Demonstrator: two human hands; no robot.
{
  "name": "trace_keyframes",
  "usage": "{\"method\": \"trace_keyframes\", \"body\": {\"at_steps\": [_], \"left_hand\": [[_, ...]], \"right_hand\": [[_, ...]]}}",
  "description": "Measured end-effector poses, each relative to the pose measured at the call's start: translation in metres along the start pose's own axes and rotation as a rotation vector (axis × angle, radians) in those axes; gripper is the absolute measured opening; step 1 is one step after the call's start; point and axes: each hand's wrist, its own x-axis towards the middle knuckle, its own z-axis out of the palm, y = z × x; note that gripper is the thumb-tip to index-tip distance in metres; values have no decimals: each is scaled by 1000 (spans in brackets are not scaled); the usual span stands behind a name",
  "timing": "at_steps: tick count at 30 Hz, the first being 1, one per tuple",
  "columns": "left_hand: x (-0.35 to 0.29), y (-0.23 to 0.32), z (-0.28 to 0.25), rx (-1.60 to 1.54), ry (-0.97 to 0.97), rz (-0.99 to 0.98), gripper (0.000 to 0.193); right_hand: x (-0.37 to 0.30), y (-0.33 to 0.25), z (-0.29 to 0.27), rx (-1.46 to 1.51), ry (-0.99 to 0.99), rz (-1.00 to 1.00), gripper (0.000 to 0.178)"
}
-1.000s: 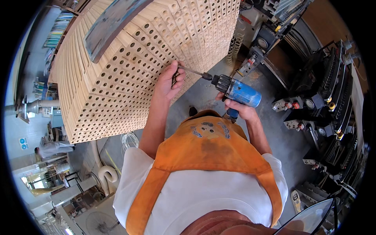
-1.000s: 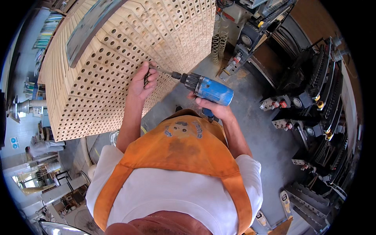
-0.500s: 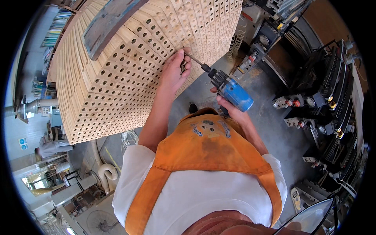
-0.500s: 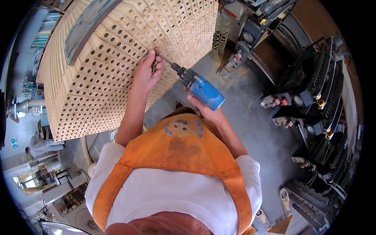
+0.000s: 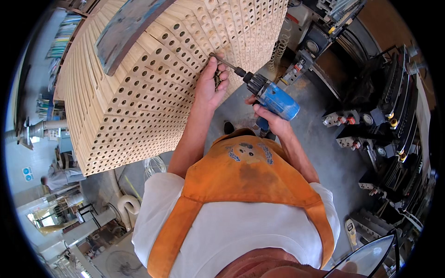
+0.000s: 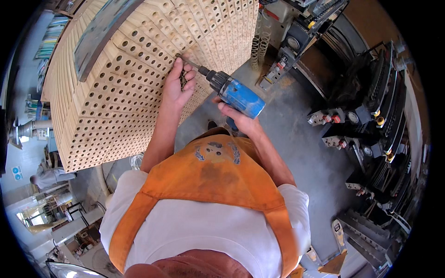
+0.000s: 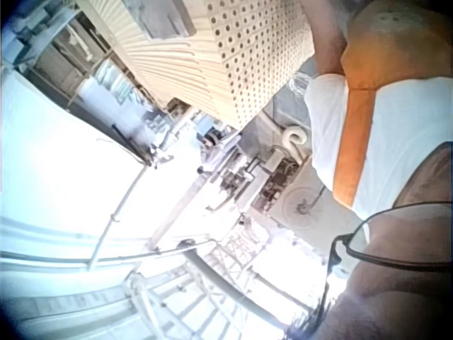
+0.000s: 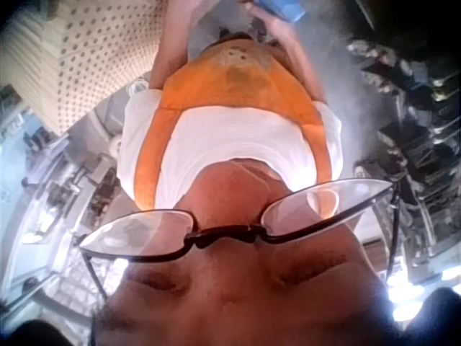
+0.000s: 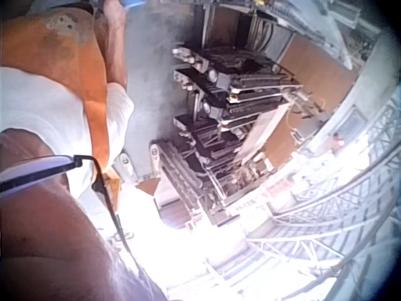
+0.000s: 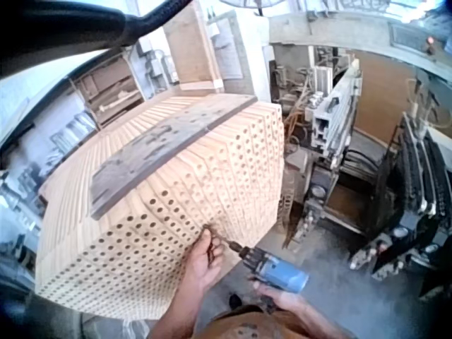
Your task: The person uses a blue pneumatic drill to create holes in a large, curved wooden panel. They hold the panel steady with their left hand while operating the drill with their right hand, systematically moving to different pre-marked spots on the wood.
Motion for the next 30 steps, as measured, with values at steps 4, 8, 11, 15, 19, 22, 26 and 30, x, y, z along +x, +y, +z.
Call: {"method": "trace_keyframes", "body": {"at_steps": [4, 8, 11, 15, 19, 22, 26, 30], "left_hand": [[-11, 1, -15, 3, 24, -167, 26], [-32, -18, -37, -46, 20, -323, 27], [-40, -33, -47, -69, -1, -385, 31], [-49, -37, -49, -76, -6, -390, 34], [-64, -48, -52, 24, 81, -316, 35], [-44, -41, -27, 50, 38, -191, 23], [-57, 32, -45, 27, 13, 77, 22], [-68, 4, -51, -96, -63, 50, 24]], "right_hand": [[-3, -2, 8, -286, 49, -203, 21], [-3, 2, 9, -468, 60, -229, 22], [-6, -2, 9, -385, 83, -104, 21], [-6, 0, 7, -426, 64, -196, 29], [-28, 5, -9, -784, 28, -321, 26], [-40, 2, -16, -570, 9, -124, 25], [-27, -17, 27, -189, -164, 10, 31], [-24, -14, -12, -71, -264, -25, 38]]}}
